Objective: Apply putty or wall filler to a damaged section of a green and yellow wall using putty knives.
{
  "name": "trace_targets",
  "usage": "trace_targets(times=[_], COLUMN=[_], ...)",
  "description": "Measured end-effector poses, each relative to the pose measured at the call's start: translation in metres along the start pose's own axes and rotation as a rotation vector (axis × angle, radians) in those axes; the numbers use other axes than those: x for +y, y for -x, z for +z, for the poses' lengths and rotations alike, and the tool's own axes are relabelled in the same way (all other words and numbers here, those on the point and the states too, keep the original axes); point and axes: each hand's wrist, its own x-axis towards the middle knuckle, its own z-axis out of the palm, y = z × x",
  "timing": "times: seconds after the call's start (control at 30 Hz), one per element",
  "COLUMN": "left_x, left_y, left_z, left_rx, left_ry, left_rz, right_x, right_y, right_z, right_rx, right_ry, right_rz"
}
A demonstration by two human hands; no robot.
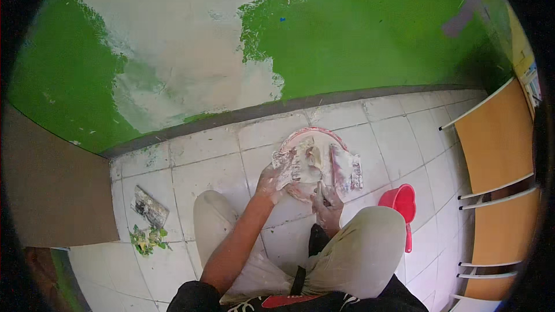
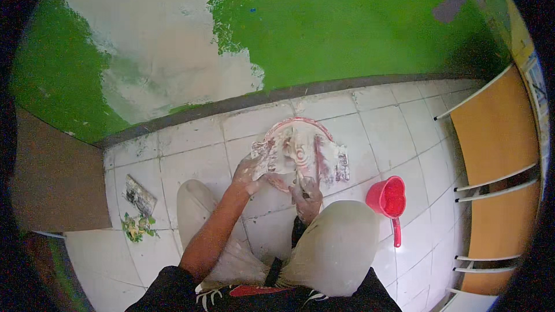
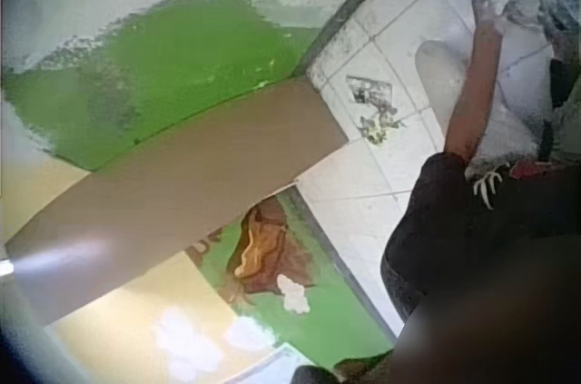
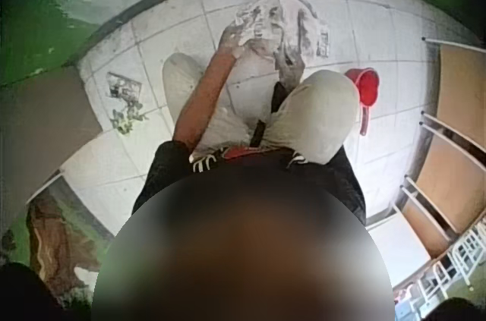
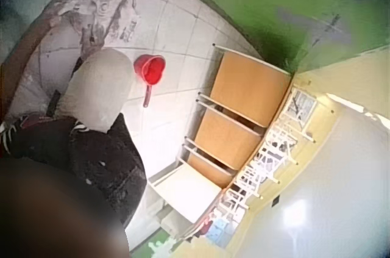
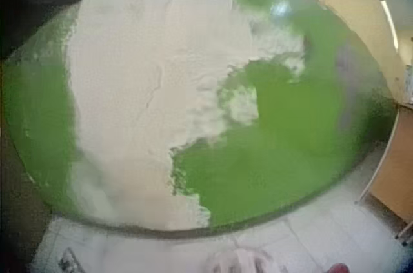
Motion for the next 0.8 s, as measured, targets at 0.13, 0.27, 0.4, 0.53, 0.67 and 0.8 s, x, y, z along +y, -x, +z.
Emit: trace_targets(times=[0.13,0.27,0.4,0.53,0.67,0.8], left_x=[0.003,0.004,0.001,0.004,0.012,0.023], left_y=[-0.002,0.001,-0.007,-0.017,-0.019,-0.022], left_z=[-0.005,-0.014,-0.022,-0.028,-0.025,-0.050], left_rx=[-0.006,-0.029,-0.076,0.103,0.162,0.188], left_ry=[0.012,0.006,-0.052,-0.411,-0.512,-0.437], left_rz=[-0.002,0.057,0.152,0.342,0.424,0.469], right_x=[0.005,0.002,0.027,0.015,0.038,0.035], right_y=[0.001,0.007,0.004,0.008,0.001,0.009], right_z=[-0.011,-0.015,-0.047,-0.065,-0.097,-0.101], right_rx=[-0.062,-0.068,-0.097,0.007,0.022,-0.226], right_ry=[0.105,0.127,0.352,0.449,0.942,1.123], right_rz=[-0.186,0.030,-0.123,0.253,-0.333,-0.493])
